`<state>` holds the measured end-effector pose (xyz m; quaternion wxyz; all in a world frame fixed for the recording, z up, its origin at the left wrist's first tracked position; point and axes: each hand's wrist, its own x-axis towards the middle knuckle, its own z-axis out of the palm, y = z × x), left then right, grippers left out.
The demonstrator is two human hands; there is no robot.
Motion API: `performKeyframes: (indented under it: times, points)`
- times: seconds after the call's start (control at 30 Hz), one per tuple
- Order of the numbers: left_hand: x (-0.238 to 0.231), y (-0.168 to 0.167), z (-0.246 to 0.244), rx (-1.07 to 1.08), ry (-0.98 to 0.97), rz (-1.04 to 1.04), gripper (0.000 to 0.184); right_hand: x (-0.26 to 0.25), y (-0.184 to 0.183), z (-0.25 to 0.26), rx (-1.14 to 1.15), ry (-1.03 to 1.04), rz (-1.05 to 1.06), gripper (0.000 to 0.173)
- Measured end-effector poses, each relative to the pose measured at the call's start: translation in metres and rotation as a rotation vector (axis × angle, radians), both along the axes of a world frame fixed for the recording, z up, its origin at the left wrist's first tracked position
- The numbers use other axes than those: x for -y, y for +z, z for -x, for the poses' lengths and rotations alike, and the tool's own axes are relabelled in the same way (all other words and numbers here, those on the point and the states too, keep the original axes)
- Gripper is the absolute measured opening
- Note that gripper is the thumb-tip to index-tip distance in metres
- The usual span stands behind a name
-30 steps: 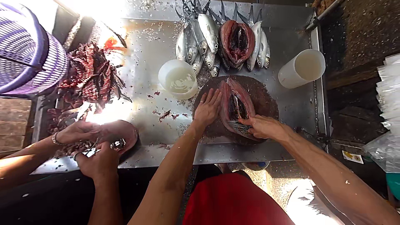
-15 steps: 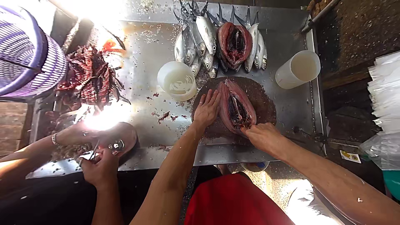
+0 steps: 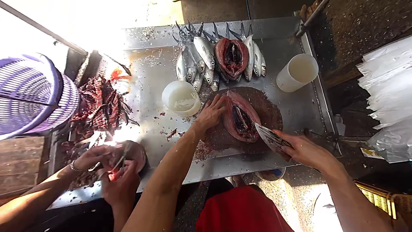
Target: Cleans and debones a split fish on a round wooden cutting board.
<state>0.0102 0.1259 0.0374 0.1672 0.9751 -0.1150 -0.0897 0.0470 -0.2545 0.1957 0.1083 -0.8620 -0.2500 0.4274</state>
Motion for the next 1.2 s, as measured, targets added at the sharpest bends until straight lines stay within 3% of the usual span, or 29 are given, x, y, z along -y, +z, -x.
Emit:
performKeyframes:
  times: [0.13, 0.27, 0.47, 0.63, 0.83, 0.97, 1.2]
  points:
    - [0.001, -0.001, 0.016, 0.1, -0.075, -0.012, 0.032, 0.017, -0.016, 0.01, -0.01, -0.1, -0.034, 0.066]
    - [-0.001, -0.022, 0.046, 0.176, 0.107, 0.043, 0.035, 0.003, -0.038, 0.018, -0.048, -0.202, -0.13, 0.065]
    - [0.015, -0.034, 0.062, 0.2, 0.274, 0.07, 0.046, -0.085, -0.079, 0.011, -0.181, -0.385, -0.347, 0.065]
    - [0.015, -0.035, 0.064, 0.2, 0.283, 0.091, 0.048, -0.153, -0.104, -0.007, -0.111, -0.389, -0.303, 0.064]
    - [0.017, -0.033, 0.065, 0.149, 0.285, 0.075, 0.049, -0.194, -0.116, -0.018, 0.013, -0.423, -0.237, 0.064]
    - [0.017, -0.034, 0.065, 0.154, 0.28, 0.067, 0.049, -0.201, -0.108, -0.018, 0.068, -0.363, -0.18, 0.065]
    - [0.018, -0.035, 0.066, 0.165, 0.273, 0.058, 0.05, -0.156, -0.099, -0.012, 0.012, -0.005, -0.102, 0.065]
